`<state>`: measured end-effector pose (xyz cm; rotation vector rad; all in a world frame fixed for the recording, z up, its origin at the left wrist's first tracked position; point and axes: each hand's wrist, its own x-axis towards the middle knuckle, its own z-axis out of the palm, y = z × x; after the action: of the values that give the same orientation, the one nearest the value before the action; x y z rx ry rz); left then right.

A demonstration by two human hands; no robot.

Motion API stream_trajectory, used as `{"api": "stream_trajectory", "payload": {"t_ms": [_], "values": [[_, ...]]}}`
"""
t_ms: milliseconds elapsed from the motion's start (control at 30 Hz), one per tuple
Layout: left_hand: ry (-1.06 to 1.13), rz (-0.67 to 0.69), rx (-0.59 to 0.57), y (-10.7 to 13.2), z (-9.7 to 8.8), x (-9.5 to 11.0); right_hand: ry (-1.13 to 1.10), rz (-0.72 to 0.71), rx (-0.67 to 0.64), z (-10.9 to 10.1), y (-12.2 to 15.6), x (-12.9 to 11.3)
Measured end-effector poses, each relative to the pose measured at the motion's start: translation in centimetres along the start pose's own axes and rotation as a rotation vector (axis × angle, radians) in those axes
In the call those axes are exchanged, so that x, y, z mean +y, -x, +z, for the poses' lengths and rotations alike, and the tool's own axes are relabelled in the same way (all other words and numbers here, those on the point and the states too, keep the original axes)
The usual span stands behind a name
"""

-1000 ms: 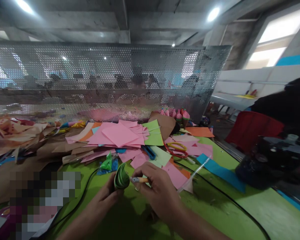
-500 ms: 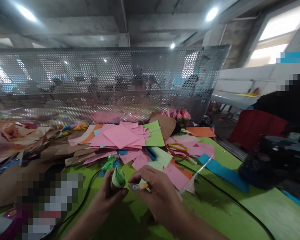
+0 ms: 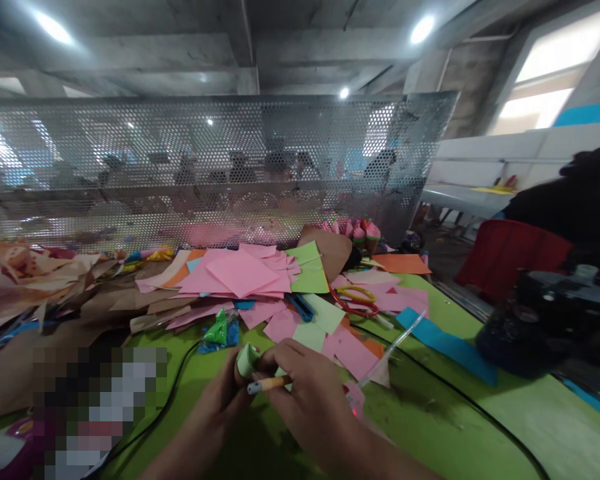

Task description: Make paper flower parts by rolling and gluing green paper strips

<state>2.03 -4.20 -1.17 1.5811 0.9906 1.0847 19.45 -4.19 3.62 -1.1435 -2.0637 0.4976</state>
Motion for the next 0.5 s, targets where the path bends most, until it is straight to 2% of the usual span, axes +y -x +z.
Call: {"api": "stream_trajectory", "payload": {"t_ms": [133,233,367,500], "values": [[-0.076,0.055,-0.017,0.3,0.0,0.6,0.000,0.010,0.006,0.2,-0.1,-0.3],[-0.066,0.075,-0.031,0.1,-0.1,0.2,0.002,-0.064,-0.015,-0.1,0.1,-0.5],[-0.149,0.149,0.015,-0.3,-0.4,-0.9,-0.035,-0.133,-0.037,-1.7,0.2,-0.8],[-0.208,0.161,-0.002,-0.2,-0.6,-0.9,-0.158,-0.076,-0.005,-3.3,-0.8,-1.2]]}}
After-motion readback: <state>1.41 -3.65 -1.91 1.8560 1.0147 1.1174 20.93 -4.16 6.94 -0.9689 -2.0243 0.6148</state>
